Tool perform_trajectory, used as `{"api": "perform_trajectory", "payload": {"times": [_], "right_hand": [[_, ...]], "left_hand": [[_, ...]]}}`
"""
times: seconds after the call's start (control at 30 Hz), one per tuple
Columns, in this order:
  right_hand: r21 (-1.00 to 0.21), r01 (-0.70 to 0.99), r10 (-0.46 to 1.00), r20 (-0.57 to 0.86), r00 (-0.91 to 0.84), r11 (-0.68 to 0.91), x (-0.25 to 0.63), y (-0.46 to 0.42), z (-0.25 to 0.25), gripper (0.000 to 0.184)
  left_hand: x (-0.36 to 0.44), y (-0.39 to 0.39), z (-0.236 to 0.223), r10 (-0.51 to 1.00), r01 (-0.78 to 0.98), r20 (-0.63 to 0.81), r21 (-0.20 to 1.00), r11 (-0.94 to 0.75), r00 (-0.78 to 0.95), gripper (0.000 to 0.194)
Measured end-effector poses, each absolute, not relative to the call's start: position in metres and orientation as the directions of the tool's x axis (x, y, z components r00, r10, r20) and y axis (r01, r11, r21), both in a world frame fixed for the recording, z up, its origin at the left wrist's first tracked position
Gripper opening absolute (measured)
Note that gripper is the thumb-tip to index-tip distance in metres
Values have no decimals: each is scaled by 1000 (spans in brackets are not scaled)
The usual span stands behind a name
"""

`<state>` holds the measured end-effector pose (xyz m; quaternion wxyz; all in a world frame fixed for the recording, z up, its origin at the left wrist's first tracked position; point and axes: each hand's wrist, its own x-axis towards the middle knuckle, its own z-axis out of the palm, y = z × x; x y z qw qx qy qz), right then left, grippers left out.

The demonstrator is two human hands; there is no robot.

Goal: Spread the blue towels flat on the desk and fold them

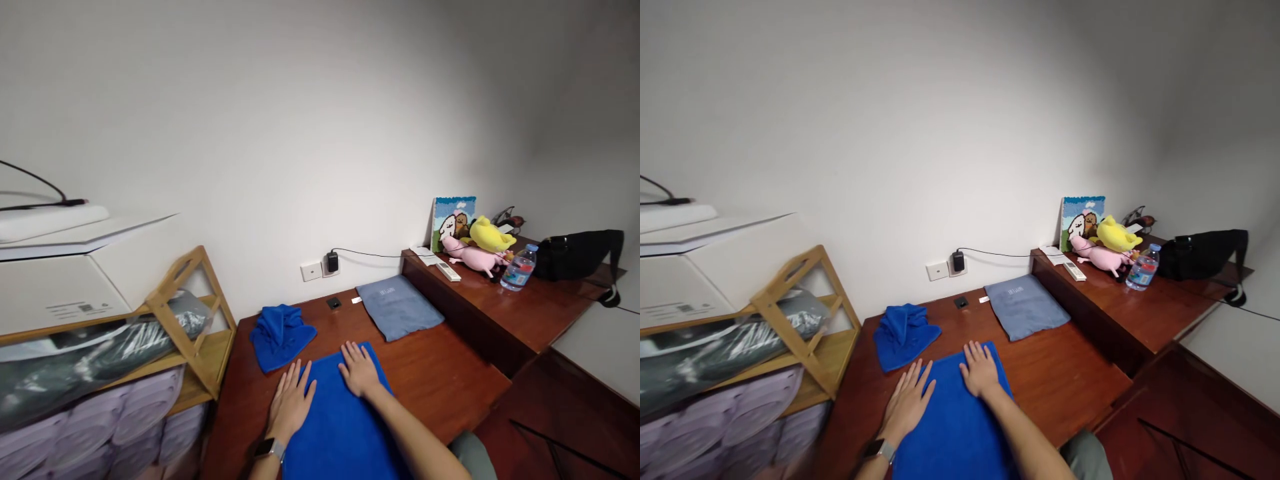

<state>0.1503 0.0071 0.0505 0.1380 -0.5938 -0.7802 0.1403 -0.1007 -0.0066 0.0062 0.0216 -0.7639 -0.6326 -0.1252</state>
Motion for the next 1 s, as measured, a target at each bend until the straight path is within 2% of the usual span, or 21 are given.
{"api": "perform_trajectory", "payload": {"times": [0.13, 0.33, 0.4, 0.47, 0.53, 0.6, 0.67, 0.8, 1.0], "right_hand": [[-339, 935, 993, -26, -117, 102, 193, 22, 50, 68], [-305, 950, 992, -82, -100, 70, 200, 25, 63, 69], [-294, 953, 994, -49, -95, 76, 192, 15, 71, 69], [-297, 943, 988, 67, -136, 150, 175, -3, 74, 68], [-303, 908, 953, 181, -242, 288, 151, -24, 70, 67], [-311, 856, 908, 210, -362, 413, 125, -44, 64, 65], [-336, 827, 893, 168, -417, 450, 105, -56, 58, 63], [-375, 849, 926, 79, -370, 371, 110, -55, 51, 67], [-339, 926, 982, -24, -185, 166, 191, -26, 55, 70]], "left_hand": [[-98, -6, 7, 972, 979, 187, 119, -168, 145, 65], [-94, -7, 27, 981, 982, 138, 113, -154, 138, 64], [-90, -16, 35, 977, 981, 155, 103, -164, 147, 64], [-83, -30, 38, 956, 975, 236, 95, -203, 176, 64], [-72, -46, 33, 926, 960, 300, 88, -265, 228, 63], [-61, -59, 26, 922, 948, 271, 80, -307, 275, 60], [-54, -68, 19, 944, 957, 203, 76, -280, 260, 60], [-53, -71, 16, 974, 979, 164, 99, -177, 159, 62], [-55, -69, 20, 980, 978, 150, 145, -152, 130, 68]]}}
